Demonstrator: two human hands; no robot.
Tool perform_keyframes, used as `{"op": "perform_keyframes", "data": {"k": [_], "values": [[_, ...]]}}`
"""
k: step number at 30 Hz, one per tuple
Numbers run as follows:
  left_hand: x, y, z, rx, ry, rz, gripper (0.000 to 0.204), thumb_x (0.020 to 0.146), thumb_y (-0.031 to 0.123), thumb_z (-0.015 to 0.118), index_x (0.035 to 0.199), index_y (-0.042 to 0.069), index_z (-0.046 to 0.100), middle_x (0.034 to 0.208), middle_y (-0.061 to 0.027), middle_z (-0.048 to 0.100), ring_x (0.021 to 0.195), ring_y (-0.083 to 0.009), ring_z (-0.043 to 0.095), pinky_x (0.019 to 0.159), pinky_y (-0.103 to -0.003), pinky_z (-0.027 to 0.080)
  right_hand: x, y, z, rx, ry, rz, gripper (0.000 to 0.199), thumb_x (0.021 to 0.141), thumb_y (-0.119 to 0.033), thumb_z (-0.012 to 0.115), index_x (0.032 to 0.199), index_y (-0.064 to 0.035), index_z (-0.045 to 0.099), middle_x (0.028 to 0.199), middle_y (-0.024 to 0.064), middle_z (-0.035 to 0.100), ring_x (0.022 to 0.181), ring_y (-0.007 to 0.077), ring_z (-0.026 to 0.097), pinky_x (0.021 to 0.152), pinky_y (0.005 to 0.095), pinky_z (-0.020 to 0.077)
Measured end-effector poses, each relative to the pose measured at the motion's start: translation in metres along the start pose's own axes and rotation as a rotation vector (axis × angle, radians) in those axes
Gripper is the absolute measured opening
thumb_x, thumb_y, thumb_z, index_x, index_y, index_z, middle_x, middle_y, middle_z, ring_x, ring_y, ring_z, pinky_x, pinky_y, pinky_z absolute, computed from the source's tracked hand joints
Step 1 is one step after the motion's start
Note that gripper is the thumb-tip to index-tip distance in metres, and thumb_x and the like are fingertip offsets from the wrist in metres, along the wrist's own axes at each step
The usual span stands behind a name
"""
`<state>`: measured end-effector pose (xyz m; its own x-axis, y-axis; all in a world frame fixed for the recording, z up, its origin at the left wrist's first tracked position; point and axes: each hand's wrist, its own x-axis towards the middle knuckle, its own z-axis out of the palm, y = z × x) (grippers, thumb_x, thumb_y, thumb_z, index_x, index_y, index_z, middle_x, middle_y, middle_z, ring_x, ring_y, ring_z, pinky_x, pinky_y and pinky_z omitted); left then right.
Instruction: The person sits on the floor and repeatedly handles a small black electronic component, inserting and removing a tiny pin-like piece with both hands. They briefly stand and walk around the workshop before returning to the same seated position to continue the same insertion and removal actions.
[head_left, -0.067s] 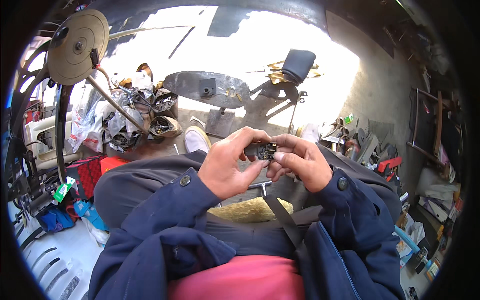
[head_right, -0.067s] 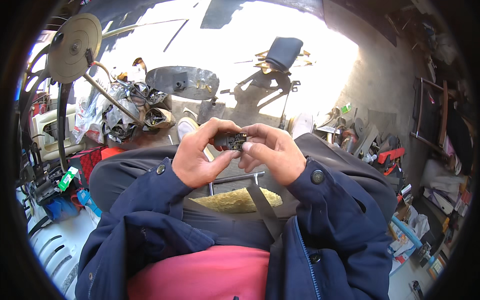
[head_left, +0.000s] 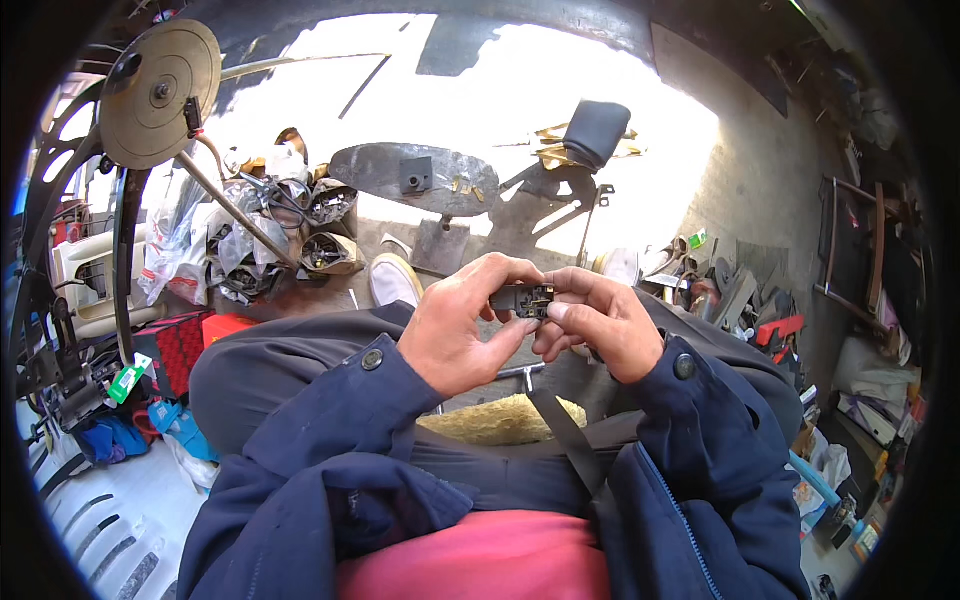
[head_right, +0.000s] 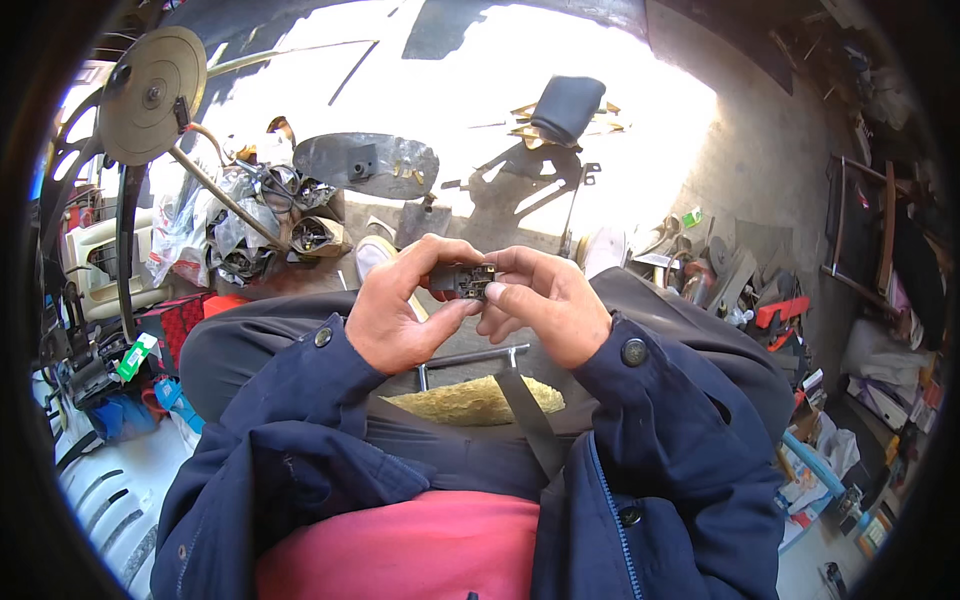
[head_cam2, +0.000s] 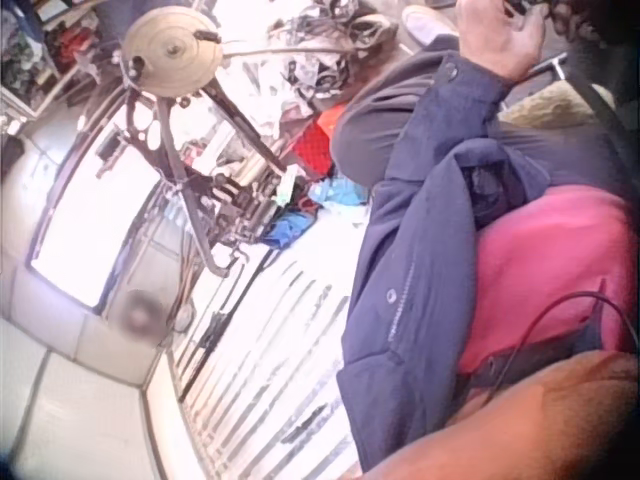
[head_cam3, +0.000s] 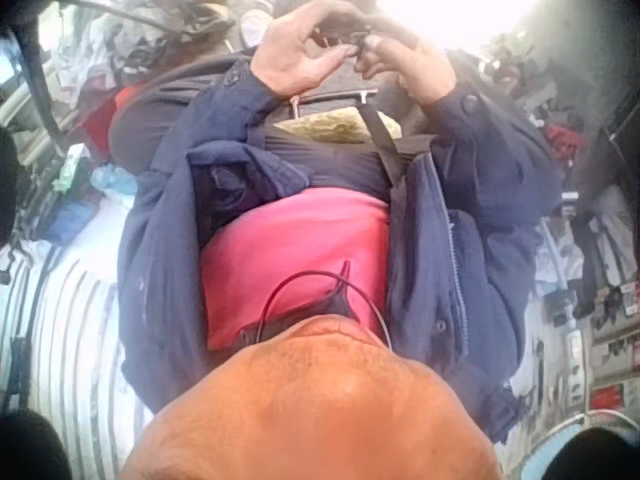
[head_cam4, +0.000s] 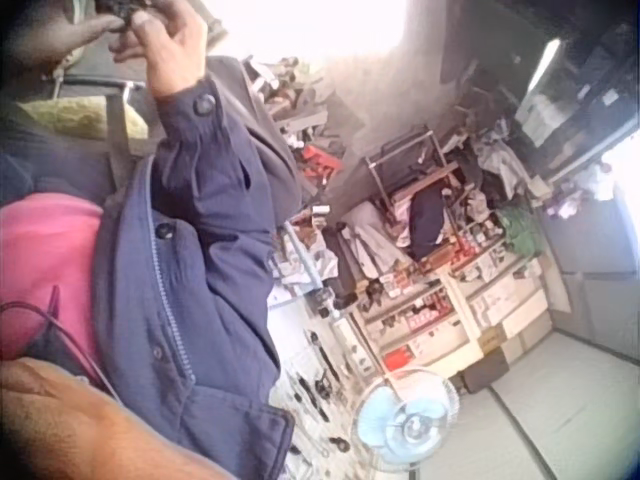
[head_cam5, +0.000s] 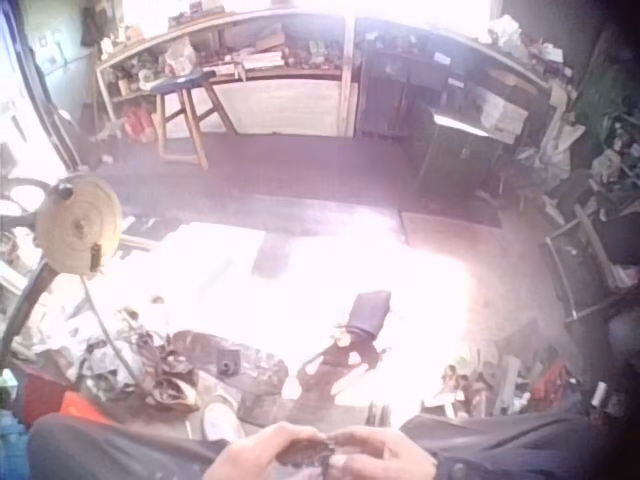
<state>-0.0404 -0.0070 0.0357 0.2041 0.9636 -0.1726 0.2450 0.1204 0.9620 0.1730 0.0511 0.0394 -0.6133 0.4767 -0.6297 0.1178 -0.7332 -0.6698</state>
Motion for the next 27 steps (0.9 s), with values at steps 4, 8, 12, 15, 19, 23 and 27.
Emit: {"op": "perform_keyframes", "data": {"k": [4, 8, 12, 15, 19, 23, 27], "values": [[0.0, -0.001, 0.002, -0.077, -0.03, -0.043, 0.038, 0.088, 0.001, 0.069, 0.124, 0.003, 0.059, 0.109, -0.0095, 0.069, 0.097, -0.0135, 0.066, 0.085, -0.029, 0.053, -0.001, 0.002, -0.001, 0.018, -0.006, -0.034, 0.041, 0.1, -0.012, 0.055, 0.133, 0.0116, 0.051, 0.104, 0.0156, 0.069, 0.085, 0.0205, 0.072, 0.076, 0.0326, 0.0596], [-0.001, -0.004, 0.005, -0.253, -0.055, -0.151, 0.04, 0.088, -0.001, 0.068, 0.127, 0.003, 0.057, 0.115, -0.008, 0.067, 0.102, -0.0122, 0.065, 0.09, -0.029, 0.053, -0.003, 0.005, 0.001, 0.02, 0.011, -0.057, 0.041, 0.1, -0.012, 0.056, 0.132, 0.0121, 0.051, 0.103, 0.0166, 0.068, 0.084, 0.0219, 0.073, 0.074, 0.0331, 0.0606], [-0.002, -0.003, 0.006, -0.262, -0.045, -0.13, 0.04, 0.089, -0.001, 0.067, 0.127, 0.003, 0.057, 0.116, -0.0087, 0.067, 0.105, -0.0127, 0.065, 0.092, -0.03, 0.054, -0.001, 0.004, 0.003, 0.02, 0.008, -0.07, 0.039, 0.101, -0.013, 0.055, 0.131, 0.0116, 0.052, 0.102, 0.0171, 0.068, 0.082, 0.0226, 0.073, 0.072, 0.0329, 0.0613], [0.0, -0.002, 0.006, -0.232, -0.055, -0.112, 0.04, 0.089, -0.002, 0.067, 0.127, 0.002, 0.057, 0.115, -0.009, 0.067, 0.106, -0.0131, 0.065, 0.091, -0.03, 0.054, 0.002, 0.004, 0.004, 0.027, 0.03, -0.08, 0.035, 0.102, -0.013, 0.055, 0.127, 0.0102, 0.054, 0.102, 0.0168, 0.068, 0.08, 0.0227, 0.073, 0.071, 0.0326, 0.0615], [0.0, -0.004, 0.006, -0.256, -0.056, -0.115, 0.04, 0.089, -0.002, 0.067, 0.127, 0.002, 0.057, 0.115, -0.0093, 0.067, 0.106, -0.0135, 0.065, 0.091, -0.029, 0.054, 0.004, 0.006, 0.004, 0.035, 0.033, -0.078, 0.031, 0.102, -0.013, 0.055, 0.124, 0.009, 0.056, 0.099, 0.016, 0.069, 0.079, 0.0217, 0.073, 0.069, 0.0324, 0.0613], [-0.002, -0.008, 0.007, -0.291, -0.072, -0.144, 0.04, 0.089, -0.002, 0.067, 0.127, 0.002, 0.057, 0.115, -0.0095, 0.067, 0.106, -0.014, 0.065, 0.09, -0.029, 0.054, 0.003, 0.009, 0.007, 0.01, 0.058, -0.067, 0.03, 0.102, -0.012, 0.055, 0.122, 0.0093, 0.057, 0.096, 0.0153, 0.069, 0.077, 0.0205, 0.073, 0.068, 0.0318, 0.0609], [-0.001, -0.009, 0.007, -0.293, -0.07, -0.131, 0.04, 0.089, -0.002, 0.067, 0.128, 0.002, 0.057, 0.115, -0.0097, 0.067, 0.106, -0.0139, 0.064, 0.089, -0.029, 0.054, 0.003, 0.007, 0.009, -0.028, 0.074, -0.063, 0.029, 0.102, -0.011, 0.054, 0.122, 0.01, 0.057, 0.094, 0.015, 0.069, 0.076, 0.0198, 0.073, 0.066, 0.0312, 0.0604]]}}
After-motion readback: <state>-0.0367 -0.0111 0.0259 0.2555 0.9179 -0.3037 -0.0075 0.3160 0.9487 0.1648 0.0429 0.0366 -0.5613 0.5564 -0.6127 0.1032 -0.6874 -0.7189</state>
